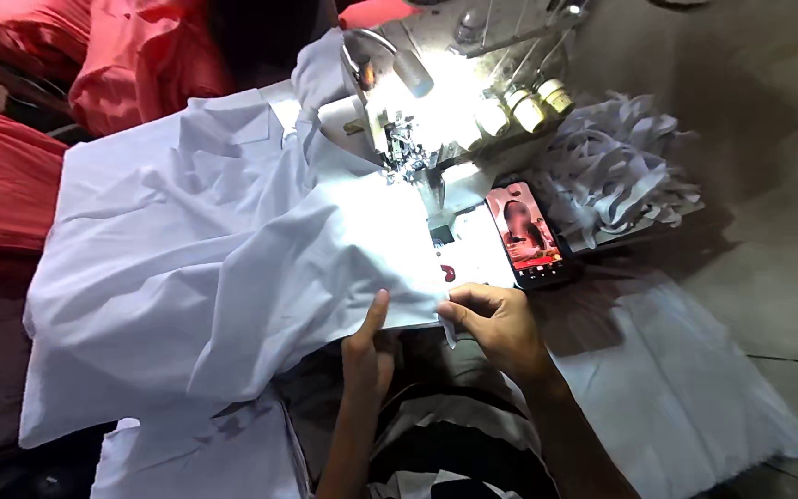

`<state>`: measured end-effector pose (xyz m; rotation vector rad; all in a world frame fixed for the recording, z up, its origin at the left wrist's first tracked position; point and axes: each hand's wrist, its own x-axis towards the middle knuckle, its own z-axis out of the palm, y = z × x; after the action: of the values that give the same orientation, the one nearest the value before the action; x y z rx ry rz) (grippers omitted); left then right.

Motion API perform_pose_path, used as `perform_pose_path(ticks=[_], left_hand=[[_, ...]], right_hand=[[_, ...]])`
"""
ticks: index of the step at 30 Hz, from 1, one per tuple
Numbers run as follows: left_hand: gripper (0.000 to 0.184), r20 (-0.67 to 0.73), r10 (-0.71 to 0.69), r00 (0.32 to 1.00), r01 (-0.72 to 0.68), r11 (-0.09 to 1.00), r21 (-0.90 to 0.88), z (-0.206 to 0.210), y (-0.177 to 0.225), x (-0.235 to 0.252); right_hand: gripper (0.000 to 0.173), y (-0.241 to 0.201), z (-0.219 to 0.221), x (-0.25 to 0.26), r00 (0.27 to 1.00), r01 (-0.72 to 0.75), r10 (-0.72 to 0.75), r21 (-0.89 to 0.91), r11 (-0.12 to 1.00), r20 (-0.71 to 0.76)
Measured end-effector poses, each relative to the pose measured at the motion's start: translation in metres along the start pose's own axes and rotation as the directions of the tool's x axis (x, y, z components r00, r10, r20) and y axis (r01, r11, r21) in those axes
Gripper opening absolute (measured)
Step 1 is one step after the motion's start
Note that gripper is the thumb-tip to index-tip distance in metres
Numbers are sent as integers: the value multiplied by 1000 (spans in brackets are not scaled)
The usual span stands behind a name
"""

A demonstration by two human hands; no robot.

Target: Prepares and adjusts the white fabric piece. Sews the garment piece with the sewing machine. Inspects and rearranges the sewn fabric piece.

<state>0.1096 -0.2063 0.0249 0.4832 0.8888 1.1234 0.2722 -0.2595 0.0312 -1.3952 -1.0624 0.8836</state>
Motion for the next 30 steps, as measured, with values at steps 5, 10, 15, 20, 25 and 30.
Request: perform_pose_path(ticks=[5, 10, 15, 20, 25, 30], left_hand=[[22, -42, 109, 993, -116, 964, -241, -14, -14, 1], [22, -91, 137, 986, -160, 930, -331, -32, -12, 3], [23, -81, 109, 991, -130, 927, -352, -34, -11, 2], [23, -70, 92, 993, -112, 922, -371, -37, -12, 2], [21, -71, 100, 992, -120, 923, -365, -37, -12, 1], [18, -71, 121, 990, -138, 930, -342, -36, -10, 2]], right_hand=[[11, 15, 4, 0, 997, 6, -21, -187, 982, -80], [12, 24, 10, 0, 993, -24, -1, -219, 975, -114], [12, 27, 11, 2, 992, 0, -30, -242, 970, -122], [13, 26, 9, 2, 993, -13, -14, -228, 974, -116], [13, 25, 8, 4, 995, -16, -6, -218, 976, -99], [13, 22, 5, 5, 996, -8, -11, -218, 976, -87]])
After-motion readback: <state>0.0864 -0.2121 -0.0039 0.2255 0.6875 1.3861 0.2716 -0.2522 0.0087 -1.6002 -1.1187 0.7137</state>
